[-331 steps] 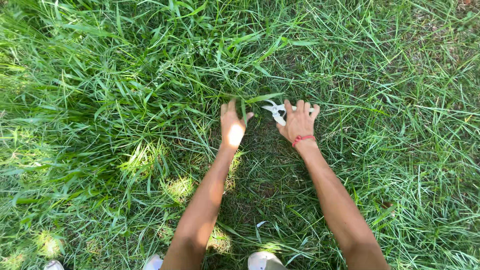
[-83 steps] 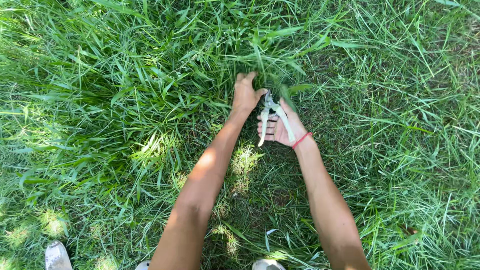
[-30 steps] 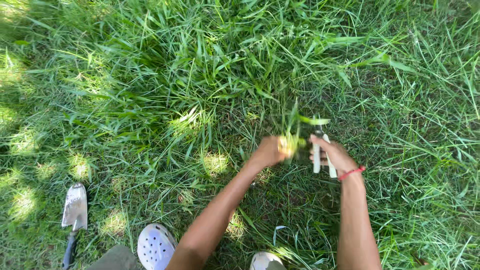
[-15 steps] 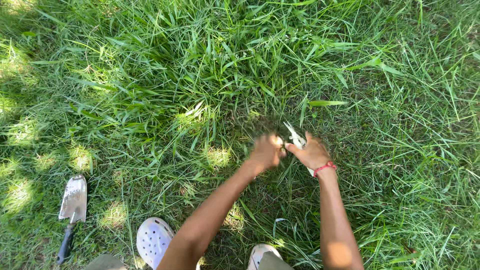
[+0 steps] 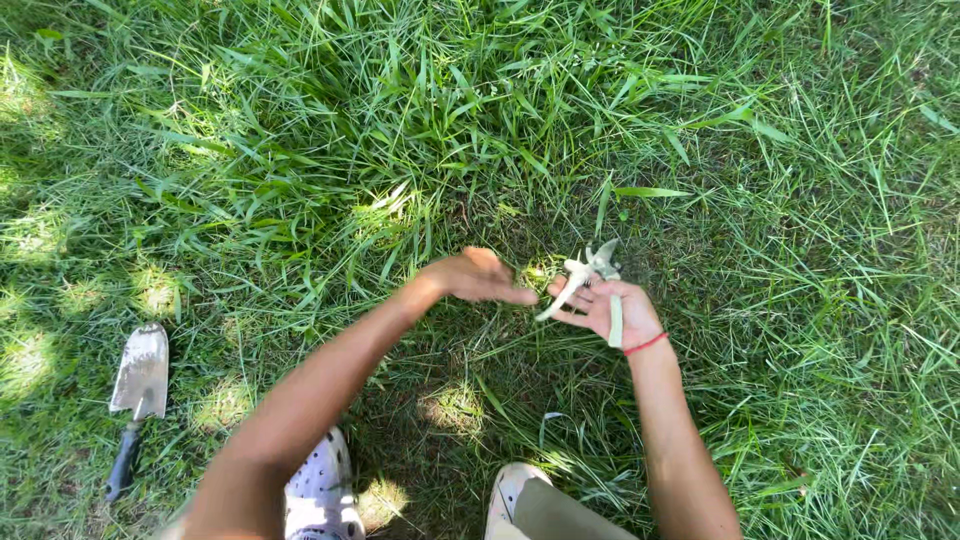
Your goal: The person uses hand shears to trim grass in a lawn area. They repeatedly gather small bunches of grass with one hand and cut them near the base with the shears in the other hand. A small hand trowel lies on the ground nearby but is not used during the clip.
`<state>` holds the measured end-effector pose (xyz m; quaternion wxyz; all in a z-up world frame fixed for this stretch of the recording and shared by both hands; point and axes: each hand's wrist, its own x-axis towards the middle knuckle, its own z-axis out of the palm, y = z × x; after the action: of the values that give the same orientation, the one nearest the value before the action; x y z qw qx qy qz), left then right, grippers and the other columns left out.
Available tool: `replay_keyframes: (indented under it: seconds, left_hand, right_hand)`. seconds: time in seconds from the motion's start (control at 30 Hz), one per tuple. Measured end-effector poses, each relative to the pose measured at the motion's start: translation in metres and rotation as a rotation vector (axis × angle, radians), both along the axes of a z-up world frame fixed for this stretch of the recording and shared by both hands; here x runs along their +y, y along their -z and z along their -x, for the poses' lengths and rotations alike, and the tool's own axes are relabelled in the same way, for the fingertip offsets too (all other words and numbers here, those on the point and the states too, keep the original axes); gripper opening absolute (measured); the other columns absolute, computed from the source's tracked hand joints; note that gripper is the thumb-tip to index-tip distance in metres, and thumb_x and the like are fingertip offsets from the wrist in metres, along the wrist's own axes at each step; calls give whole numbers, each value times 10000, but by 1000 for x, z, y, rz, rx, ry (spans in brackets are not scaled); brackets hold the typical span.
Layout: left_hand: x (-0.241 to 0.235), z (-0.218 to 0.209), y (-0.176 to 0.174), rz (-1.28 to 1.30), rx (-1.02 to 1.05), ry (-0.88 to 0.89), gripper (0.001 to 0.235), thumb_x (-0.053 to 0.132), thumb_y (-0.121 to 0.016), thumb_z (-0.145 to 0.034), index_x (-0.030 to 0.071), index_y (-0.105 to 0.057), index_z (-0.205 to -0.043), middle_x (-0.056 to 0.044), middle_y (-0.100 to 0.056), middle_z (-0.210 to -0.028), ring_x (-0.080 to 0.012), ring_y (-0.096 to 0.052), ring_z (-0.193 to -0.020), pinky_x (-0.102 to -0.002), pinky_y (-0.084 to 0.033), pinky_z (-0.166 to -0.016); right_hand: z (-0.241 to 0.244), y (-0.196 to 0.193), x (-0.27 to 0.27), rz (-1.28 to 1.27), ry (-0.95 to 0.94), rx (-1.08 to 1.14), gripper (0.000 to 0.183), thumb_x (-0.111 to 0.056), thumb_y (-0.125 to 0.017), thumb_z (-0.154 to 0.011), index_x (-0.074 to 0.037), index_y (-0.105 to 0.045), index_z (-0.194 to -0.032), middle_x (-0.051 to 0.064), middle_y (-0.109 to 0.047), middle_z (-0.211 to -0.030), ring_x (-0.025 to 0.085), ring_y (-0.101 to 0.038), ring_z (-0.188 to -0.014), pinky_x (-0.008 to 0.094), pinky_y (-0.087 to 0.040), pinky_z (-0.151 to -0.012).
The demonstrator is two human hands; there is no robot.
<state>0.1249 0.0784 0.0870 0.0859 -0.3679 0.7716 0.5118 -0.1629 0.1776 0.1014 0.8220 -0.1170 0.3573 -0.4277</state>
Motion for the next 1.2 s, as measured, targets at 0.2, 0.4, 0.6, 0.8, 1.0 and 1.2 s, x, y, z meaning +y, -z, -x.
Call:
replay_keyframes:
  seconds: [0.2, 0.4, 0.6, 0.8, 1.0, 1.2]
  left_hand:
    - [-53, -29, 6, 503, 228, -88, 563, 428, -465, -1040, 143, -829, -720, -103, -734, -846, -294, -693, -865, -438, -553, -895]
    - [-72, 0, -39, 809, -78, 346, 370, 220, -500, -984, 246, -667, -1313, -185, -686, -987, -374, -619, -1038, -494, -560, -826]
    - [-73, 25, -57, 570, -143, 234, 381, 232, -520, -1018, 167, -549, -1392, -192, -627, -1225, -369, -613, -1160, -475, -523, -980]
    - [-64, 105, 45, 405, 351, 81, 449, 221, -608, -985, 72, -577, -1408, -211, -544, -1427, -389, -571, -1267, -455, -481, -1094]
    - [-71, 244, 114, 603, 546, -177, 732, 32, -688, -822, -7, -476, -1522, -285, -537, -1268, -420, -618, -1127, -458, -559, -921]
    - [-108, 297, 136, 1, 613, -224, 321, 209, -413, -1167, 92, -682, -1296, -100, -693, -1243, -244, -765, -841, -349, -631, -883]
  right_hand:
    - [-6, -2, 17, -241, -2, 63, 459, -189, -598, -885, 3, -559, -1301, 291, -592, -1326, 464, -549, -1298, 718, -382, -1090]
    - [-10, -29, 30, -307, 45, 229, 360, -176, -573, -874, -121, -555, -1230, 241, -577, -1301, 454, -569, -1257, 747, -407, -1063]
    - [-8, -82, 43, -207, -96, 365, 643, -55, -537, -794, -188, -438, -1415, 273, -607, -1319, 446, -580, -1262, 716, -423, -1062]
    - [22, -133, 60, -321, -122, 598, 648, -60, -512, -808, -164, -398, -1437, 205, -654, -1349, 350, -629, -1277, 599, -474, -1068]
    - [37, -89, 70, -464, 104, 690, 463, -178, -496, -933, -3, -469, -1361, 231, -638, -1264, 383, -646, -1193, 597, -527, -1026]
    - [21, -32, 46, -349, 295, 345, 438, -378, -492, -952, -110, -536, -1296, 232, -641, -1208, 389, -630, -1144, 601, -496, -1022]
